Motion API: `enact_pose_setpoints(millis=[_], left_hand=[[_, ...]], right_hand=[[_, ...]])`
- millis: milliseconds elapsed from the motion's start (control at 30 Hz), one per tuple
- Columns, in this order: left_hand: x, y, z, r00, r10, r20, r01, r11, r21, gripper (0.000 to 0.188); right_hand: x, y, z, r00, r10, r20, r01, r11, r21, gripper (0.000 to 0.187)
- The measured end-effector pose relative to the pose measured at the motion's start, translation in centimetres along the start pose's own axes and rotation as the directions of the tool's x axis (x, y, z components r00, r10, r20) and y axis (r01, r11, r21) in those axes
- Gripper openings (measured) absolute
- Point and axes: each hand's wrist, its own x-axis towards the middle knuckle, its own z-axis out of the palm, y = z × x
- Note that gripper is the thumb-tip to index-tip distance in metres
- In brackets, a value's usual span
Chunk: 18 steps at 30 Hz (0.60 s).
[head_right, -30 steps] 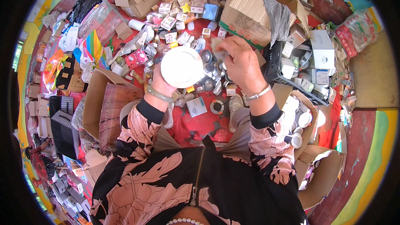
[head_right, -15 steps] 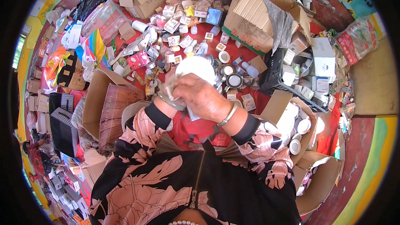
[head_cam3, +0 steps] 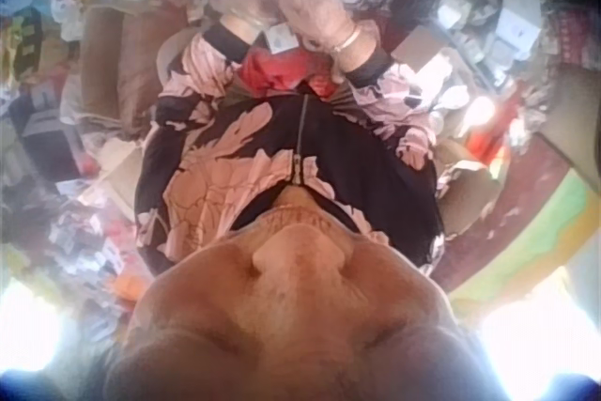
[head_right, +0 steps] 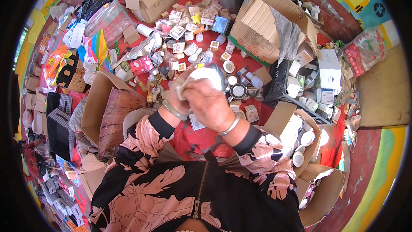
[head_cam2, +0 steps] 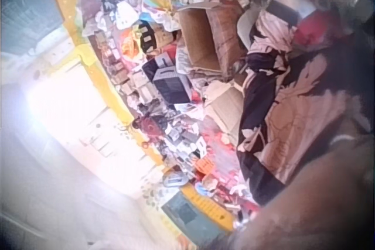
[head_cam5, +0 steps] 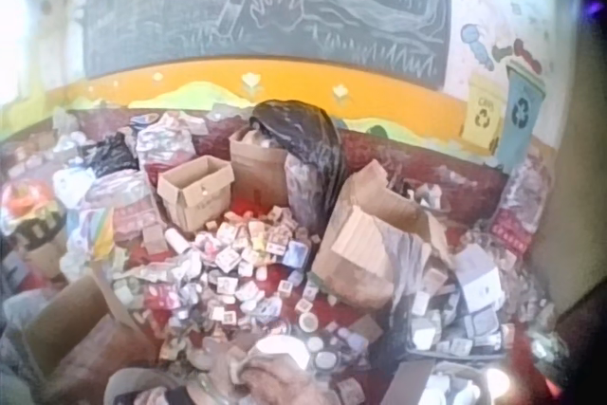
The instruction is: The person sits on the floor and cleans small white containers using a cloth and a small brush. They wipe the inside and outside of each container, then place them into a cardboard box.
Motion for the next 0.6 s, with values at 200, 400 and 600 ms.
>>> enact_pose_setpoints(millis=[200,400,600], left_hand=[[0.6,-1.8,-0.9,0.985,-0.156,-0.074,0.133,0.959,-0.251,0.021],[0.9,-0.5,-2.1,0.935,-0.339,-0.101,0.166,0.673,-0.721,0.031],[1.3,-0.5,-2.7,0.916,-0.402,0.007,0.148,0.322,-0.935,0.040]], right_hand=[[-0.6,7.4,-3.0,0.877,0.343,-0.337,-0.413,0.896,-0.165,0.020],[-1.6,8.9,-4.9,0.565,0.799,-0.207,-0.626,0.579,0.523,0.025],[-1.3,6.9,-3.1,0.569,0.813,0.121,-0.691,0.393,0.607,0.021]])
